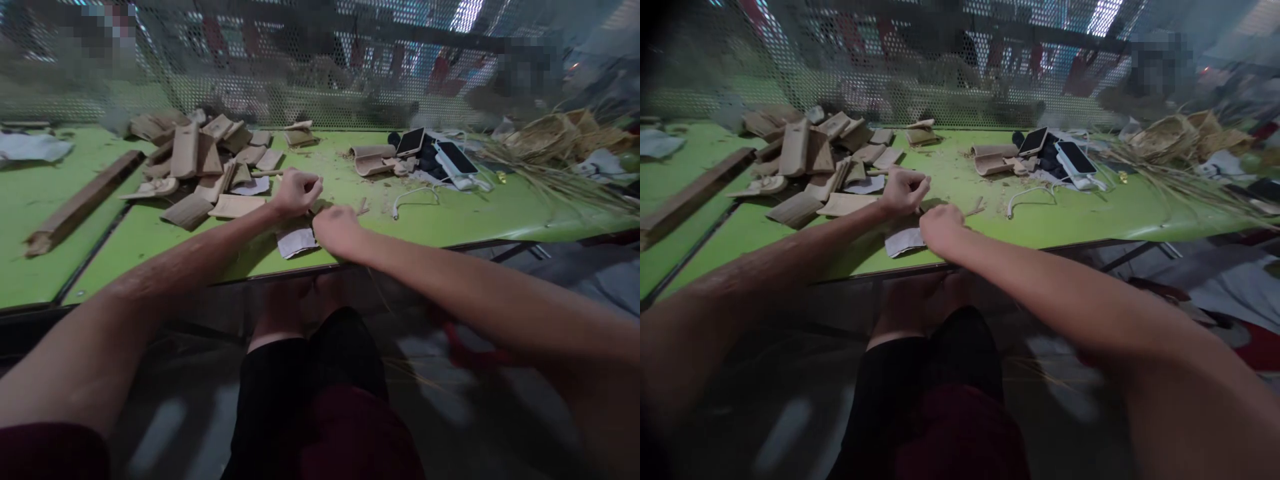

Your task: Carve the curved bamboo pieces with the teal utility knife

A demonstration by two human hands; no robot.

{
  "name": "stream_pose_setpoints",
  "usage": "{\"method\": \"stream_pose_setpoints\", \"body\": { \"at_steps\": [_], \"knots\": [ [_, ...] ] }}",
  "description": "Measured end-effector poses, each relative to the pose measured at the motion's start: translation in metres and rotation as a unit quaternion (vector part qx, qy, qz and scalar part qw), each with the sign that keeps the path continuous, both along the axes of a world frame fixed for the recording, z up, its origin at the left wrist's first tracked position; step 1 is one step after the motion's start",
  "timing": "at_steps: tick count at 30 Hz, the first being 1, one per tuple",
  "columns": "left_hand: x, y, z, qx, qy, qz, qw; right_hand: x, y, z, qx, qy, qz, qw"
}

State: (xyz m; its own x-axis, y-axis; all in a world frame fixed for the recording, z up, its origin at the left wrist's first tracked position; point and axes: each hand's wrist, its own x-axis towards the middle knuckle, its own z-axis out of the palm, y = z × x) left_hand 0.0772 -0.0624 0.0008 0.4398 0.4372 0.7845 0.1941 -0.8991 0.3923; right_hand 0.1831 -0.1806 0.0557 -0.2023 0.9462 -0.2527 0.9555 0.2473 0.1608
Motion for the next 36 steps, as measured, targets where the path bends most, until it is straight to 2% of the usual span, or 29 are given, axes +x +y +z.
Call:
{"method": "stream_pose_setpoints", "body": {
  "at_steps": [4,7,10,19,22,27,36],
  "knots": [
    [0.003,-0.001,0.009,-0.015,0.049,-0.009,0.999,0.005,-0.003,-0.006,0.010,0.005,-0.011,1.000],
    [0.000,-0.002,0.009,-0.015,0.073,-0.015,0.997,0.018,-0.001,0.000,-0.029,0.012,-0.008,0.999],
    [-0.004,-0.002,0.006,-0.001,0.083,-0.026,0.996,0.028,0.003,0.007,-0.047,0.023,-0.046,0.998],
    [-0.009,-0.003,0.003,0.020,0.061,-0.017,0.998,0.036,0.003,-0.001,0.043,0.054,-0.074,0.995],
    [-0.008,-0.002,0.006,0.009,0.074,-0.012,0.997,0.039,0.002,-0.004,0.062,0.052,-0.054,0.995],
    [-0.006,0.001,0.012,0.009,0.080,0.019,0.997,0.042,0.007,-0.012,0.030,0.025,0.003,0.999],
    [0.006,0.004,0.020,-0.031,0.093,-0.010,0.995,0.026,0.004,-0.011,0.020,0.038,0.026,0.999]
  ]
}}
